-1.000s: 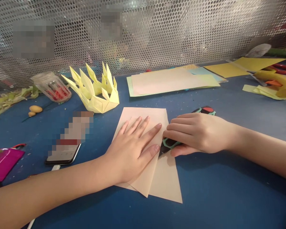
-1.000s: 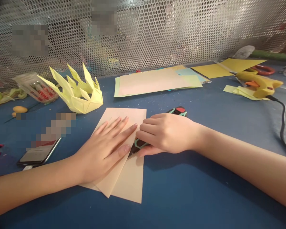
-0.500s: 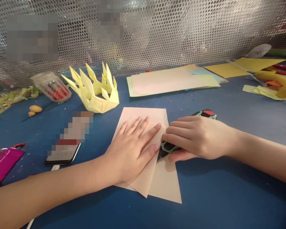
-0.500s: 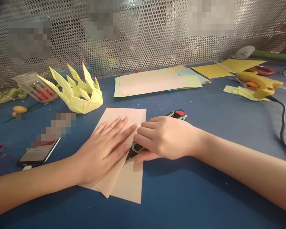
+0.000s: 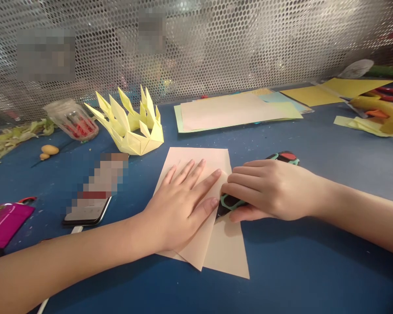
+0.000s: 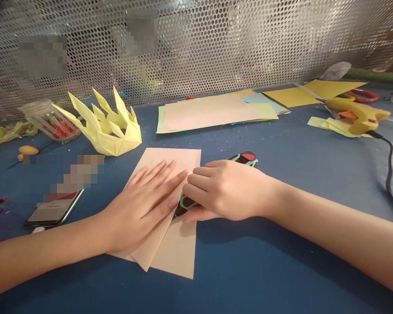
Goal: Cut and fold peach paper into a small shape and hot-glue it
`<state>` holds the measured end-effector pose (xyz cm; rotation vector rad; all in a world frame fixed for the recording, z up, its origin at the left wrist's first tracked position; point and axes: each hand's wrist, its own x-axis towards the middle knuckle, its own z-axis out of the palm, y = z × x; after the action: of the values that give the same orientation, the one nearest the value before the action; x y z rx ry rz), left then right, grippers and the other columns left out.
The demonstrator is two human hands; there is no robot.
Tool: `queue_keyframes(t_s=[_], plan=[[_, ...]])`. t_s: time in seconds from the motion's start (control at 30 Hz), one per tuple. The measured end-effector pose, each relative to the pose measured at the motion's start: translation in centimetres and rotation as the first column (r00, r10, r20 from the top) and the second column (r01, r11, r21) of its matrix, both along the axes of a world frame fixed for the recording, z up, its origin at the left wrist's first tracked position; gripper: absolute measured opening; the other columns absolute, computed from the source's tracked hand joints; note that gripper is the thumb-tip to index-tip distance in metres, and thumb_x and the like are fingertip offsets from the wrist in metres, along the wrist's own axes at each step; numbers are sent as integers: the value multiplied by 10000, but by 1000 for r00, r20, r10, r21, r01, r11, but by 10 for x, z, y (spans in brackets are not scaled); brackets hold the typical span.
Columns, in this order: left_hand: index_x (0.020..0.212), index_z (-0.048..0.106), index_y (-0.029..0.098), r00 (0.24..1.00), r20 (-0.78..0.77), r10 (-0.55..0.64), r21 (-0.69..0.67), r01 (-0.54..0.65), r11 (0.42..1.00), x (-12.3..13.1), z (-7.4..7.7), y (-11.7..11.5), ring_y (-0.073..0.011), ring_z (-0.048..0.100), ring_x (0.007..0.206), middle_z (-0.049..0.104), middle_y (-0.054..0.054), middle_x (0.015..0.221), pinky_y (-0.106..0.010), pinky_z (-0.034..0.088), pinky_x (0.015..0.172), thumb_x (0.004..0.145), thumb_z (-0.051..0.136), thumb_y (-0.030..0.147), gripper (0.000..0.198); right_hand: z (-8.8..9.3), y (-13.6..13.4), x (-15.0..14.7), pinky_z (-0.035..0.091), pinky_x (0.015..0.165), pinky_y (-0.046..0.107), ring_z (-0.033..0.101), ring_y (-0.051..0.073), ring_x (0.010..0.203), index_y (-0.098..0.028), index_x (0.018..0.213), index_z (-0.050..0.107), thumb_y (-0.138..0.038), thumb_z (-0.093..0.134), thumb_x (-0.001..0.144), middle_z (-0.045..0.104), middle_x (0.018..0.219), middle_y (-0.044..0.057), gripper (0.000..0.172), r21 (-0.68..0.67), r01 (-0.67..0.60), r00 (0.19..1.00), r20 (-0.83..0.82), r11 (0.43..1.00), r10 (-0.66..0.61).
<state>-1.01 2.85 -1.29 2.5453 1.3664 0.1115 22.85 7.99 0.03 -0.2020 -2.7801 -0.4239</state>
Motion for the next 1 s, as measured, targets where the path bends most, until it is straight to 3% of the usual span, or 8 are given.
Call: queue_keyframes(t_s=[0.33,0.73,1.0], plan=[[1649,183,369,1000,-5,-2,0,2,1000,0,-1,0,-300,57,1603,78,-29,1734,-653,137,1251,1071,73,627,643,-1,3,3,421,601,313,527,190,662,-138,1017,632,-492,330,1088,639,748,32,470,-18,-18,1000,17,1000,18],[1654,183,340,1000,-10,-9,18,9,1000,-2,1,1,-292,50,1603,87,-44,1735,-642,143,1254,1067,63,631,666,1,-2,1,398,564,302,493,177,616,-151,944,656,-499,323,1089,614,705,19,503,-44,-4,1000,6,999,4],[1656,183,328,998,52,-39,44,37,998,-2,0,-5,-352,55,1595,72,-87,1740,-694,159,1227,1095,133,552,606,3,-4,-2,399,559,296,507,175,609,-153,887,665,-503,296,1094,616,690,25,549,-44,27,1000,-12,999,-28]])
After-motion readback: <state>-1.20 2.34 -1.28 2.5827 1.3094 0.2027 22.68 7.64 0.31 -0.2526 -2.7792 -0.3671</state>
